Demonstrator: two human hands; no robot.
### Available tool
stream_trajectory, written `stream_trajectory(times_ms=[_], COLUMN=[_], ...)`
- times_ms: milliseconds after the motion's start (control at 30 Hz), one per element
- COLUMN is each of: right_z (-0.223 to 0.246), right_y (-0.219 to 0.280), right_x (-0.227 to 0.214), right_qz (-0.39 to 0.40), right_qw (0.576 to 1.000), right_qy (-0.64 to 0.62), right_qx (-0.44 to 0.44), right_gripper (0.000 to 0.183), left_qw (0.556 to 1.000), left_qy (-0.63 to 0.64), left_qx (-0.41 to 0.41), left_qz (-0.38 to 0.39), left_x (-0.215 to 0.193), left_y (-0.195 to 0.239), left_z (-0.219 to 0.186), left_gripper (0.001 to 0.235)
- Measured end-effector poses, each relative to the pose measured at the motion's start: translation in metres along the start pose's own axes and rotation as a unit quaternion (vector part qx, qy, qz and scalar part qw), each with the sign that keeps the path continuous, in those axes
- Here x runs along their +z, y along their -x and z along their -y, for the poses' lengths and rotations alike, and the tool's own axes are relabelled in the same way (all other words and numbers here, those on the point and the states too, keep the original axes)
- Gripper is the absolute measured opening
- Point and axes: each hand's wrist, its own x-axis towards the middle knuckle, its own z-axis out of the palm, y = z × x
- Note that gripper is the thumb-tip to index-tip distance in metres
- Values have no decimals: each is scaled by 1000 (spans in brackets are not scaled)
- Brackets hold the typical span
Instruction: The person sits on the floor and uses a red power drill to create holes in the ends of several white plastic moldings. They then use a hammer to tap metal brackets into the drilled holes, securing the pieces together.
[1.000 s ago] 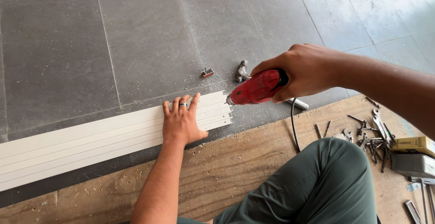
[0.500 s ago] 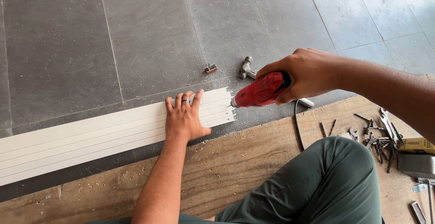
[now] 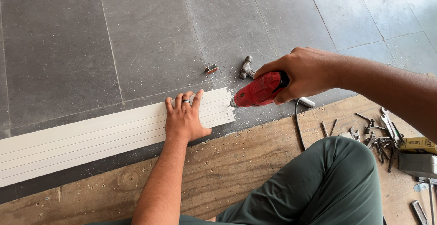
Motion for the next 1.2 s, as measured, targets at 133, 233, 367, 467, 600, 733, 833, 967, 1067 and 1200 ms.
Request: stream_trajectory(times_ms=[133, 233, 367, 467, 600, 733, 833, 967, 1067, 1200], right_z=[0, -1, -5, -7, -7, -4, 7, 36, 58, 65], right_y=[-2, -3, -4, -5, -5, -4, -1, 5, 9, 9], right_x=[-2, -2, 1, 3, 4, 1, -1, -4, -2, -6], right_qz=[5, 8, 8, 8, 10, 10, 5, 10, 30, 53], right_qw=[1000, 1000, 1000, 1000, 999, 999, 998, 995, 995, 991], right_qy=[3, 3, -12, -25, -33, -37, -45, -45, 0, 36], right_qx=[1, 1, 1, 3, 7, 14, 39, 90, 98, 121], right_gripper=[81, 81, 81, 82, 82, 81, 81, 71, 68, 69], left_qw=[1000, 1000, 1000, 1000, 1000, 1000, 1000, 1000, 1000, 1000], left_qy=[1, 4, 11, 11, 7, 7, 6, 6, 9, 3], left_qx=[2, 2, 4, 4, 3, 3, 4, 4, 5, 9], left_qz=[-3, 1, 2, 2, 1, 1, 1, -4, -4, -5], left_x=[1, 1, 2, 3, 2, 1, 1, 1, 2, 2], left_y=[-1, -1, -3, -2, -1, 0, -1, -1, -1, -4], left_z=[0, 1, 2, 2, 1, 1, 1, 1, 1, 4], left_gripper=[136, 137, 138, 138, 138, 137, 137, 136, 137, 140])
